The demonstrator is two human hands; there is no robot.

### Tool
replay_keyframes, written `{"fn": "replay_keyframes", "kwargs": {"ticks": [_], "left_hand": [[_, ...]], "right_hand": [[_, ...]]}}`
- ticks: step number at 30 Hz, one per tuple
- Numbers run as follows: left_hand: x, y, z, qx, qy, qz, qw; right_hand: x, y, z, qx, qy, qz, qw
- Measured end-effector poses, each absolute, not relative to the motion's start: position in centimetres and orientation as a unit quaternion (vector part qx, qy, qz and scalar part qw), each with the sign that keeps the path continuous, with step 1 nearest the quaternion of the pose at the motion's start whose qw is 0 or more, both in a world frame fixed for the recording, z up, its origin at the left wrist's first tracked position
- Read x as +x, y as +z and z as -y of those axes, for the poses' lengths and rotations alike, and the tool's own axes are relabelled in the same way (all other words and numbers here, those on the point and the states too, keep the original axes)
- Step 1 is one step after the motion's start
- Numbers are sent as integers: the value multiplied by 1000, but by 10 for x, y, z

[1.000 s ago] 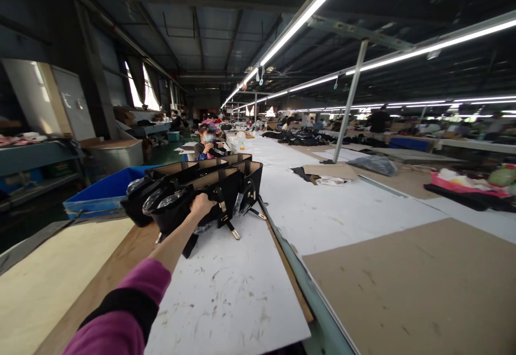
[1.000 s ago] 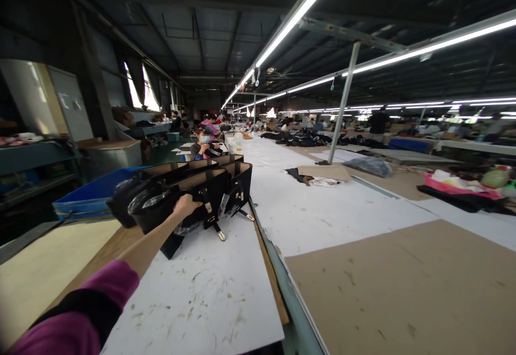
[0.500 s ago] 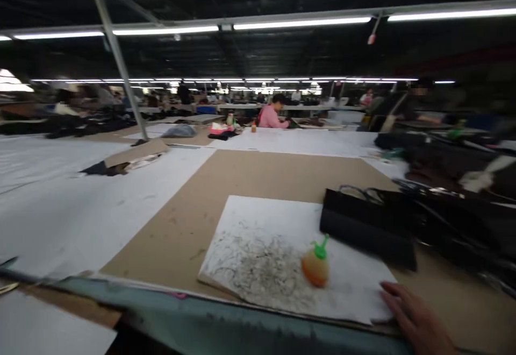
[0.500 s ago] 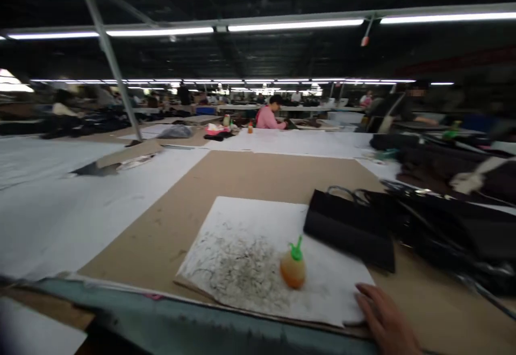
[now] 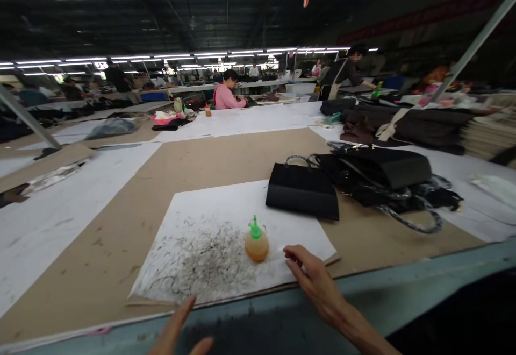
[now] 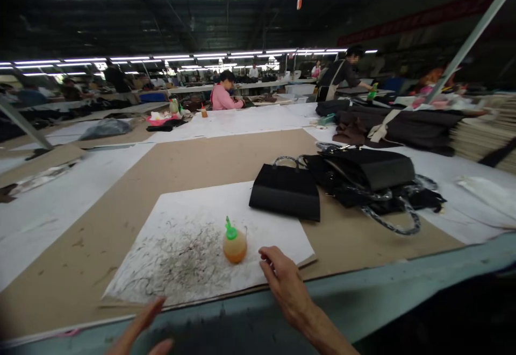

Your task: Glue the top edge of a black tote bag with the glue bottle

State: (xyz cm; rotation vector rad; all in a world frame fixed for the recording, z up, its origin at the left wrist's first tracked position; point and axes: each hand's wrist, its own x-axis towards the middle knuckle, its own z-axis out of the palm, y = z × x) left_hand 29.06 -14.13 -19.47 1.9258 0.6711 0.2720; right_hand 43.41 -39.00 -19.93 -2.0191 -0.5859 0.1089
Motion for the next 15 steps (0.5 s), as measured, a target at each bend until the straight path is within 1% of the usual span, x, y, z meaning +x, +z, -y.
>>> {"fn": "replay_keyframes", "kwargs": {"ticks": [5,8,15], "left_hand": [[375,-177,197,831,58,-200,515],[412,-178,213,839,74,-189,505],[416,-189,216,835,107,-183,507]], "right_hand": [[430,-201,380,-810,103,217,536],[430,-204,387,-793,136,203,559],[440,-204,395,-720,222,157,639]]}}
